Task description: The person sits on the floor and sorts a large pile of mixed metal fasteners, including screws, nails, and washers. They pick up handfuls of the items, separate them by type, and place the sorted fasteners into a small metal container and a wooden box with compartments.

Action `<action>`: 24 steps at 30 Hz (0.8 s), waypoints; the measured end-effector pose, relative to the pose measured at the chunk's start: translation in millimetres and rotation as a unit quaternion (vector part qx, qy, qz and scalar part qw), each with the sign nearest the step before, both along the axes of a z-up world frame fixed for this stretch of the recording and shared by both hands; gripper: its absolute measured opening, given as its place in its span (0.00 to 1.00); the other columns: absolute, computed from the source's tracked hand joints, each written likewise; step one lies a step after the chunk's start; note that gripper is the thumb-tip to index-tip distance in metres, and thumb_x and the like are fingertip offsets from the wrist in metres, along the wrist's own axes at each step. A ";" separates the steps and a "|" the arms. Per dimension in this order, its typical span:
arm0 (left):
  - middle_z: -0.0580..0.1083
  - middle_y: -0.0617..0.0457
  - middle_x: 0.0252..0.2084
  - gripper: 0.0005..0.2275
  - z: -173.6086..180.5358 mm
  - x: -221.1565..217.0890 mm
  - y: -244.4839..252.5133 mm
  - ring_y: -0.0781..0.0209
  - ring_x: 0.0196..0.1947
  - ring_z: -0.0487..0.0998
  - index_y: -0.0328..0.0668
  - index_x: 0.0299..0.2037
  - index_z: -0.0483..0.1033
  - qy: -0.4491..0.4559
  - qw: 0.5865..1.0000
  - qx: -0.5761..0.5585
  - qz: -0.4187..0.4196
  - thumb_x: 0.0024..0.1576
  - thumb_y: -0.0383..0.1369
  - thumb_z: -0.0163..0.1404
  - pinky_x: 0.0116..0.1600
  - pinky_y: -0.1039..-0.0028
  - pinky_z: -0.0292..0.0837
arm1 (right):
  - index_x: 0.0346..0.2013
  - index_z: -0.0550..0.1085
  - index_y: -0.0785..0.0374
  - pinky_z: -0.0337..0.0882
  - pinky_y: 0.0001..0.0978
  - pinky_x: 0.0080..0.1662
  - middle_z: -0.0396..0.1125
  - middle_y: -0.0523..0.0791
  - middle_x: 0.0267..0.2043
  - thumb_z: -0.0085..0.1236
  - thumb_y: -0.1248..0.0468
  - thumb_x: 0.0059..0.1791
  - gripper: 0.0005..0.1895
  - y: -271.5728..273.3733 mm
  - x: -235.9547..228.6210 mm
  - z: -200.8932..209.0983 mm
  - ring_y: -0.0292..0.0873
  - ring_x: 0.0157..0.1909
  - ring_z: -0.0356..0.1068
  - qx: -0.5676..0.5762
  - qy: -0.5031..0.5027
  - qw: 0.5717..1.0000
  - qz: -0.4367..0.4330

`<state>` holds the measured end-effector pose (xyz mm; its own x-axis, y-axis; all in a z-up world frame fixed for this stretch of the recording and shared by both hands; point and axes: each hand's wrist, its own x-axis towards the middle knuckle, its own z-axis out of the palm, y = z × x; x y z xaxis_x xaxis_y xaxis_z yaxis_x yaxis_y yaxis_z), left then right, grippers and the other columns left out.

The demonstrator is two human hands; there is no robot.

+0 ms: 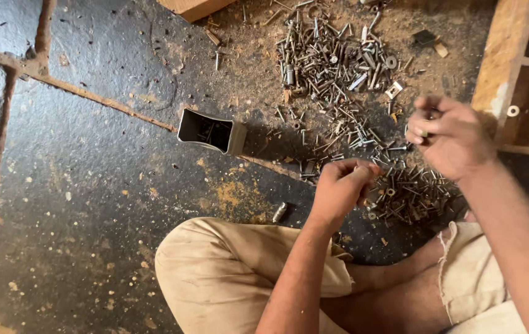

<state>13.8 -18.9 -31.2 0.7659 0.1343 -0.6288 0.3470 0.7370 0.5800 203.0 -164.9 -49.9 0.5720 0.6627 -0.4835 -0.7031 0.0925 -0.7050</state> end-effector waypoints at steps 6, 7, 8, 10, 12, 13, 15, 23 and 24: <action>0.70 0.59 0.21 0.10 5.4 2.5 11.7 0.73 0.17 0.65 0.31 0.40 0.82 0.055 0.997 0.055 0.013 0.59 0.29 0.48 0.23 0.80 0.60 | 0.43 0.78 0.65 0.72 0.30 0.36 0.73 0.46 0.39 0.68 0.64 0.45 0.13 22.6 -22.1 10.2 0.38 0.35 0.70 -0.294 -0.223 0.926 0.075; 0.70 0.59 0.20 0.10 5.1 0.7 13.1 0.73 0.17 0.64 0.31 0.39 0.82 0.061 0.996 0.071 0.010 0.60 0.30 0.48 0.22 0.80 0.59 | 0.43 0.79 0.63 0.73 0.31 0.38 0.74 0.46 0.39 0.69 0.63 0.44 0.14 30.8 -30.2 7.5 0.38 0.36 0.72 -0.367 -0.347 0.853 0.132; 0.70 0.59 0.20 0.10 4.5 -0.4 13.5 0.73 0.17 0.64 0.30 0.39 0.82 0.056 0.996 0.069 0.013 0.60 0.30 0.48 0.23 0.80 0.59 | 0.42 0.80 0.62 0.74 0.32 0.40 0.75 0.45 0.39 0.71 0.62 0.43 0.15 35.6 -35.5 6.3 0.39 0.37 0.74 -0.429 -0.461 0.754 0.186; 0.70 0.59 0.21 0.11 2.4 -0.8 15.3 0.74 0.17 0.65 0.29 0.38 0.82 0.045 0.996 0.069 0.020 0.61 0.30 0.48 0.23 0.80 0.60 | 0.44 0.80 0.62 0.74 0.31 0.41 0.76 0.45 0.41 0.68 0.62 0.47 0.13 40.4 -41.7 2.9 0.38 0.39 0.74 -0.453 -0.458 0.734 0.215; 0.70 0.59 0.21 0.11 -0.2 -0.1 16.1 0.74 0.18 0.65 0.29 0.39 0.82 0.033 0.997 0.059 0.031 0.61 0.30 0.48 0.23 0.80 0.60 | 0.45 0.78 0.62 0.75 0.28 0.41 0.76 0.44 0.41 0.67 0.63 0.47 0.13 39.1 -39.3 -3.3 0.37 0.40 0.74 -0.436 -0.403 0.775 0.214; 0.70 0.59 0.21 0.10 -1.2 -1.2 15.6 0.73 0.18 0.66 0.29 0.39 0.81 0.029 0.998 0.053 0.036 0.61 0.30 0.48 0.23 0.80 0.60 | 0.46 0.77 0.62 0.75 0.26 0.40 0.75 0.44 0.40 0.67 0.64 0.45 0.15 32.8 -32.0 -4.7 0.37 0.40 0.74 -0.409 -0.345 0.822 0.197; 0.70 0.57 0.22 0.11 -1.4 -0.7 16.4 0.71 0.19 0.67 0.29 0.39 0.82 0.033 0.997 0.062 0.032 0.62 0.31 0.49 0.24 0.78 0.62 | 0.47 0.76 0.63 0.73 0.24 0.38 0.74 0.44 0.40 0.67 0.66 0.45 0.16 17.0 -18.5 -1.6 0.35 0.38 0.72 -0.305 -0.223 0.912 0.161; 0.76 0.50 0.33 0.22 -8.0 5.1 7.1 0.60 0.32 0.77 0.37 0.40 0.75 0.075 0.957 -0.245 0.139 0.67 0.50 0.38 0.40 0.68 0.76 | 0.48 0.75 0.54 0.79 0.30 0.35 0.76 0.47 0.40 0.57 0.64 0.52 0.10 51.9 -85.2 80.3 0.39 0.35 0.77 -0.461 -0.386 0.715 0.357; 0.75 0.51 0.34 0.20 -10.8 1.7 5.7 0.60 0.34 0.77 0.39 0.40 0.73 0.055 0.949 -0.266 0.161 0.68 0.49 0.39 0.42 0.67 0.75 | 0.46 0.75 0.58 0.80 0.27 0.37 0.75 0.47 0.39 0.58 0.65 0.49 0.10 58.6 -101.1 86.8 0.39 0.35 0.76 -0.371 -0.551 0.675 0.320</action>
<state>15.5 -13.2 -42.1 0.6644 -0.0091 -0.7473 0.0913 0.9934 0.0691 101.9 -106.3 36.8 0.5661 0.7541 -0.3331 0.5587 -0.6481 -0.5176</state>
